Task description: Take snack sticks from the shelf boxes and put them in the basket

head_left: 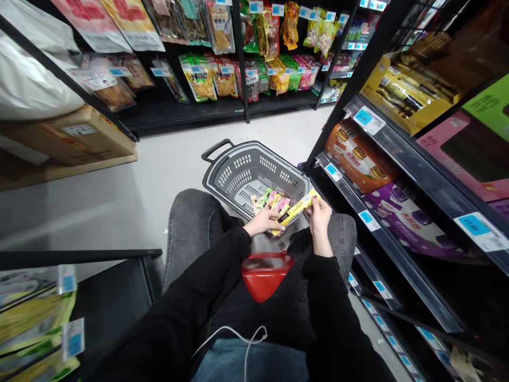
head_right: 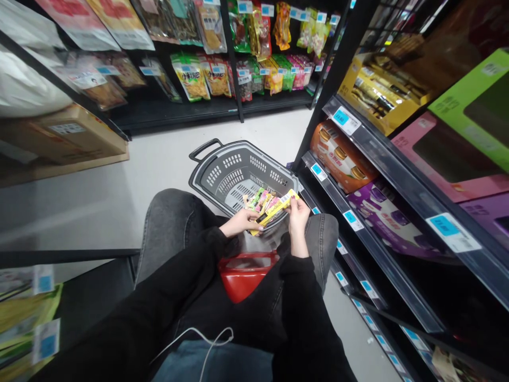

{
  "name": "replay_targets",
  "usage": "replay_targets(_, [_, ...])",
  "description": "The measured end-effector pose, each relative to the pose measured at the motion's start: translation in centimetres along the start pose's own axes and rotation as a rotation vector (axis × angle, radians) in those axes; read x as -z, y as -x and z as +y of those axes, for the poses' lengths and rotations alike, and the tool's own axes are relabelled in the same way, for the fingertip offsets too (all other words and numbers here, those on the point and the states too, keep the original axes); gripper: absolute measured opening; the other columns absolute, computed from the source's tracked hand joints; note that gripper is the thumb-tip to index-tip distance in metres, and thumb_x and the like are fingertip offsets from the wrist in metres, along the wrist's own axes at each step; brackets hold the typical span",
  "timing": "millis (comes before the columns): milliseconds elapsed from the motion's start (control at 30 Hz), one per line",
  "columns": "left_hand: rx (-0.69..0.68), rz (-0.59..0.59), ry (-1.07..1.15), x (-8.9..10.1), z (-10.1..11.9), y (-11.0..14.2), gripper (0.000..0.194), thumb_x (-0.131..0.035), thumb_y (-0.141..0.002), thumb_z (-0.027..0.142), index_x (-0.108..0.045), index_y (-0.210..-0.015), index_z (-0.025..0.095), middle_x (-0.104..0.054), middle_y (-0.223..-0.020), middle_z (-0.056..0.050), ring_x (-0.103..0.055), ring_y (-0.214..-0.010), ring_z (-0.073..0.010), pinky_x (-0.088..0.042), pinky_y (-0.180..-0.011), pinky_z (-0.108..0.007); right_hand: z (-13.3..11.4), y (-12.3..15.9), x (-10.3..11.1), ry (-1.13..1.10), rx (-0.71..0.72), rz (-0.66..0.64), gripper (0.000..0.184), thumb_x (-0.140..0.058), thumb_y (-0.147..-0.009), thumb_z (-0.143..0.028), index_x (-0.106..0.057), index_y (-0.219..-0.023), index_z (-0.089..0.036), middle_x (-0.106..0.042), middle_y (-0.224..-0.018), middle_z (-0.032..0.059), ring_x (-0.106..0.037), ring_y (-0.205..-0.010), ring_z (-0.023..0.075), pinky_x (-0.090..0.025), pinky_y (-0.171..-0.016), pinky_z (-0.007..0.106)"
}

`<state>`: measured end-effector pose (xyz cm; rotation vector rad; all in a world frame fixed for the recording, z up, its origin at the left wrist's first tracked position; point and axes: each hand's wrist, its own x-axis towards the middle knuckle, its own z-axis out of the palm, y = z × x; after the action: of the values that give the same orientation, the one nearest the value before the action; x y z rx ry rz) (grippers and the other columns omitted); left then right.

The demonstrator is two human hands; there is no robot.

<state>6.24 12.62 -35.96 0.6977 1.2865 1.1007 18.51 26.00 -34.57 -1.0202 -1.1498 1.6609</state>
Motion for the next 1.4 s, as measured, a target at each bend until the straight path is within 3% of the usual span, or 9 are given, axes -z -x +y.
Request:
replay_targets(133, [0.013, -0.022, 0.02, 0.1, 0.2, 0.2, 0.036, -0.081, -0.051, 0.034, -0.065, -0.073, 0.011, -0.066, -0.06, 0.0, -0.061, -0.055, -0.0133, -0.049, -0.057, -0.024, -0.2, 0.1, -0.1, -0.054, -0.032, 0.026, 0.035, -0.069, -0.061, -0.048, -0.059, -0.069, -0.016, -0.061, -0.063, -0.0006, -0.058, -0.056, 0.0107, -0.049, -0.052, 0.023])
replay_targets(367, [0.15, -0.199, 0.306, 0.8, 0.5, 1.0, 0.043, -0.066, -0.07, 0.049, -0.066, -0.088, 0.009, -0.067, -0.074, -0.009, -0.054, -0.052, -0.0096, -0.047, -0.052, -0.025, -1.4, 0.6, 0.2, -0.174, -0.084, -0.217, 0.028, -0.066, -0.069, -0.046, -0.058, -0.079, -0.022, -0.062, -0.075, -0.0001, -0.062, -0.073, 0.0147, -0.053, -0.07, 0.031])
replay_targets(533, [0.046, 0.043, 0.134, 0.8, 0.1, 0.3, 0.043, -0.077, -0.057, 0.041, -0.064, -0.082, 0.008, -0.061, -0.063, -0.003, -0.054, -0.049, -0.0105, -0.046, -0.051, -0.025, -1.6, 1.1, 0.1, -0.273, -0.182, -0.384, 0.038, -0.061, -0.071, -0.057, -0.06, -0.081, -0.021, -0.064, -0.083, 0.0029, -0.063, -0.08, 0.0176, -0.054, -0.074, 0.034])
replay_targets(700, [-0.04, 0.313, -0.003, 1.8, -0.5, -0.6, 0.043, -0.081, -0.048, 0.037, -0.065, -0.075, 0.009, -0.059, -0.06, 0.001, -0.051, -0.053, -0.0095, -0.041, -0.052, -0.022, -1.5, 0.4, 0.7, -0.221, -0.182, -0.265, 0.041, -0.068, -0.066, -0.054, -0.059, -0.085, -0.019, -0.066, -0.082, 0.0036, -0.065, -0.073, 0.0173, -0.057, -0.067, 0.035])
replay_targets(867, [-0.068, 0.407, -0.125, 2.6, -0.5, -0.6, 0.04, -0.083, -0.042, 0.035, -0.067, -0.068, 0.009, -0.058, -0.057, 0.003, -0.049, -0.054, -0.0095, -0.038, -0.054, -0.022, -1.2, -0.3, 1.4, -0.028, -0.066, -0.158, 0.038, -0.077, -0.057, -0.041, -0.062, -0.081, -0.016, -0.066, -0.07, -0.0006, -0.063, -0.061, 0.0136, -0.059, -0.058, 0.031])
replay_targets(1033, [-0.077, 0.534, -0.195, 2.7, -0.7, -0.9, 0.042, -0.072, -0.062, 0.041, -0.066, -0.089, 0.009, -0.066, -0.076, -0.006, -0.058, -0.067, -0.0156, -0.046, -0.064, -0.028, 0.3, -1.0, 1.4, 0.113, -0.045, -0.096, 0.032, -0.076, -0.057, -0.035, -0.062, -0.076, -0.014, -0.066, -0.069, 0.0005, -0.064, -0.06, 0.0138, -0.058, -0.058, 0.028])
replay_targets(1167, [-0.072, 0.694, -0.326, 3.4, -1.0, -1.0, 0.049, -0.063, -0.074, 0.036, -0.055, -0.115, 0.01, -0.06, -0.116, -0.017, -0.055, -0.103, -0.0235, -0.042, -0.09, -0.035, 2.1, -3.1, 0.5, 0.366, -0.022, -0.014, 0.019, -0.067, -0.067, -0.03, -0.06, -0.075, -0.015, -0.066, -0.067, 0.0005, -0.064, -0.061, 0.015, -0.056, -0.064, 0.032])
replay_targets(1300, [-0.078, 0.677, -0.45, 3.9, -0.9, -0.6, 0.044, -0.06, -0.074, 0.028, -0.056, -0.115, 0.012, -0.062, -0.116, -0.014, -0.056, -0.108, -0.0231, -0.038, -0.097, -0.033, 1.9, -5.5, -1.1, 0.509, 0.085, 0.033, 0.012, -0.069, -0.059, -0.016, -0.06, -0.067, -0.017, -0.064, -0.064, 0.0006, -0.064, -0.074, 0.018, -0.049, -0.082, 0.035])
replay_targets(1400, [-0.066, 0.608, -0.495, 4.0, -0.7, -0.5, 0.029, -0.054, -0.075, 0.027, -0.064, -0.099, 0.012, -0.07, -0.099, -0.011, -0.064, -0.093, -0.0236, -0.045, -0.087, -0.033, -1.6, -6.8, -2.1, 0.569, 0.219, 0.018, 0.01, -0.067, -0.061, -0.015, -0.063, -0.069, -0.018, -0.065, -0.069, 0.0017, -0.062, -0.075, 0.0176, -0.045, -0.087, 0.035])
